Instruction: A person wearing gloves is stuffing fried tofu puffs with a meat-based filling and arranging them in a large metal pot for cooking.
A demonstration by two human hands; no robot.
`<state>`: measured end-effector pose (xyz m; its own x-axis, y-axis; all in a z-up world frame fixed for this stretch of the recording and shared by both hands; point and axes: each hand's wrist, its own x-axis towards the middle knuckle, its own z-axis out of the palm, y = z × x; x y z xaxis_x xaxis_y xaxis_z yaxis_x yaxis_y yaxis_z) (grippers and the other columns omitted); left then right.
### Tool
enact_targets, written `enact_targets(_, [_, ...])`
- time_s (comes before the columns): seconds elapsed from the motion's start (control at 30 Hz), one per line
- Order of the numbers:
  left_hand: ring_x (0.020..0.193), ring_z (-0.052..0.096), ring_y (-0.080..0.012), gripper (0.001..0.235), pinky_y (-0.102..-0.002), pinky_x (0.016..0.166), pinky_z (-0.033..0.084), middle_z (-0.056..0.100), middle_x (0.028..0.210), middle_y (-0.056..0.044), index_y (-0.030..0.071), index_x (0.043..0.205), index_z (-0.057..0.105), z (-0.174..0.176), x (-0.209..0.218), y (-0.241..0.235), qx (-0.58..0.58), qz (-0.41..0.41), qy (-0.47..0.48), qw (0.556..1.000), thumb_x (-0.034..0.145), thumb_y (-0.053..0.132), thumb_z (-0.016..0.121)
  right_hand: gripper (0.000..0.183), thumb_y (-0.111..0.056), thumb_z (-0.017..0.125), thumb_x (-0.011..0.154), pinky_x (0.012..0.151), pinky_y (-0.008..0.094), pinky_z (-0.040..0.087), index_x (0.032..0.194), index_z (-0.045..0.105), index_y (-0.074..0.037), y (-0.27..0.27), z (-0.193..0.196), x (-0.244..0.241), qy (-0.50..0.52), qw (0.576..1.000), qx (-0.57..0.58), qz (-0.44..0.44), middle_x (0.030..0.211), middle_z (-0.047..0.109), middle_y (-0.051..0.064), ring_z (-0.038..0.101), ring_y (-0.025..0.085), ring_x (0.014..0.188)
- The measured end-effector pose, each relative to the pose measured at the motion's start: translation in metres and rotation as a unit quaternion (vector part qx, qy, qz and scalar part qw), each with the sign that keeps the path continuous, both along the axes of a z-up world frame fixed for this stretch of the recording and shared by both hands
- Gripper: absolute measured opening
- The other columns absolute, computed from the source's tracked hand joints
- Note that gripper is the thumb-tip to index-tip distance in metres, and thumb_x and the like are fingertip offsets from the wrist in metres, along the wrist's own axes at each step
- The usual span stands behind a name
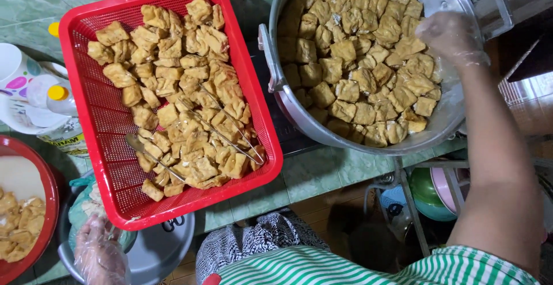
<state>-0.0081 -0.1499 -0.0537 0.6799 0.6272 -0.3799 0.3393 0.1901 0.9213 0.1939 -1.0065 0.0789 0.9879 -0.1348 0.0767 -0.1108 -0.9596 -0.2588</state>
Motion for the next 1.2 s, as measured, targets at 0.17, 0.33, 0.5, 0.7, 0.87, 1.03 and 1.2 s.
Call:
enact_targets(0.17, [0.104,0.067,-0.0096,0.024,-0.027,0.096,0.055,0.067,0.113,0.002,0.018,0.128,0.055,-0.001,0.008,0.015,0.004,-0.002,0.009,1.000,0.106,0.027,0.060,0.028,-0.017,0.060,0.109,0.077,0.043,0.041,0.135,0.066,-0.007,0.058,0.036,-0.013,0.177,0.979,0.025,-0.095,0.116,0.061,0.022,0.051,0.033,0.090])
enact_targets(0.33, [0.100,0.068,-0.0073,0.020,-0.026,0.088,0.060,0.067,0.108,0.001,0.018,0.126,0.061,-0.008,0.002,0.047,0.014,-0.002,-0.045,0.999,0.108,0.025,0.063,0.012,-0.021,0.075,0.122,0.083,0.042,0.052,0.119,0.081,-0.010,0.050,0.064,-0.024,-0.057,0.995,-0.069,0.053,0.115,0.077,0.010,0.071,0.028,0.097])
enact_targets(0.5, [0.093,0.069,-0.0074,0.031,-0.020,0.082,0.058,0.068,0.102,0.001,0.013,0.130,0.061,0.009,-0.002,0.079,-0.047,0.000,-0.112,0.993,0.102,0.023,0.066,0.032,-0.007,0.051,0.140,0.121,0.045,0.051,0.109,0.054,0.003,0.236,0.141,-0.095,-0.145,0.940,0.243,0.191,0.119,0.062,0.019,0.063,0.031,0.123])
enact_targets(0.7, [0.088,0.064,-0.0112,0.017,-0.024,0.077,0.056,0.063,0.096,0.000,0.014,0.121,0.061,-0.003,-0.012,0.159,-0.055,0.032,-0.143,0.988,0.104,0.013,0.060,0.033,0.005,0.053,0.089,0.090,0.028,0.059,0.107,0.076,-0.009,0.480,0.173,-0.170,-0.033,0.933,0.201,0.297,0.114,0.077,0.007,0.075,0.015,0.093])
enact_targets(0.87, [0.090,0.065,-0.0132,0.024,-0.028,0.083,0.059,0.066,0.100,-0.007,0.010,0.124,0.063,-0.015,-0.026,0.234,0.026,0.044,-0.114,0.992,0.102,0.018,0.061,0.018,-0.005,0.065,0.093,0.091,0.036,0.060,0.105,0.077,-0.009,0.634,0.110,-0.188,-0.018,0.855,0.374,0.358,0.108,0.079,0.009,0.077,0.023,0.098])
enact_targets(1.03, [0.096,0.065,-0.0161,0.024,-0.034,0.088,0.062,0.066,0.106,-0.008,0.013,0.124,0.067,-0.055,-0.020,0.304,0.061,0.055,-0.047,0.996,0.103,0.023,0.062,0.017,-0.007,0.065,0.095,0.076,0.045,0.060,0.105,0.078,-0.009,0.758,0.019,-0.194,0.029,0.837,0.397,0.377,0.103,0.079,0.013,0.077,0.035,0.091])
enact_targets(1.2, [0.108,0.069,-0.0133,0.023,-0.036,0.094,0.055,0.070,0.117,0.020,0.053,0.115,0.067,-0.072,-0.001,0.353,0.208,-0.028,0.176,0.962,0.093,0.060,0.065,0.026,-0.034,0.072,0.092,0.076,0.054,0.060,0.093,0.077,-0.009,0.818,-0.168,-0.171,0.142,0.965,0.159,0.149,0.087,0.075,0.016,0.073,0.039,0.089])
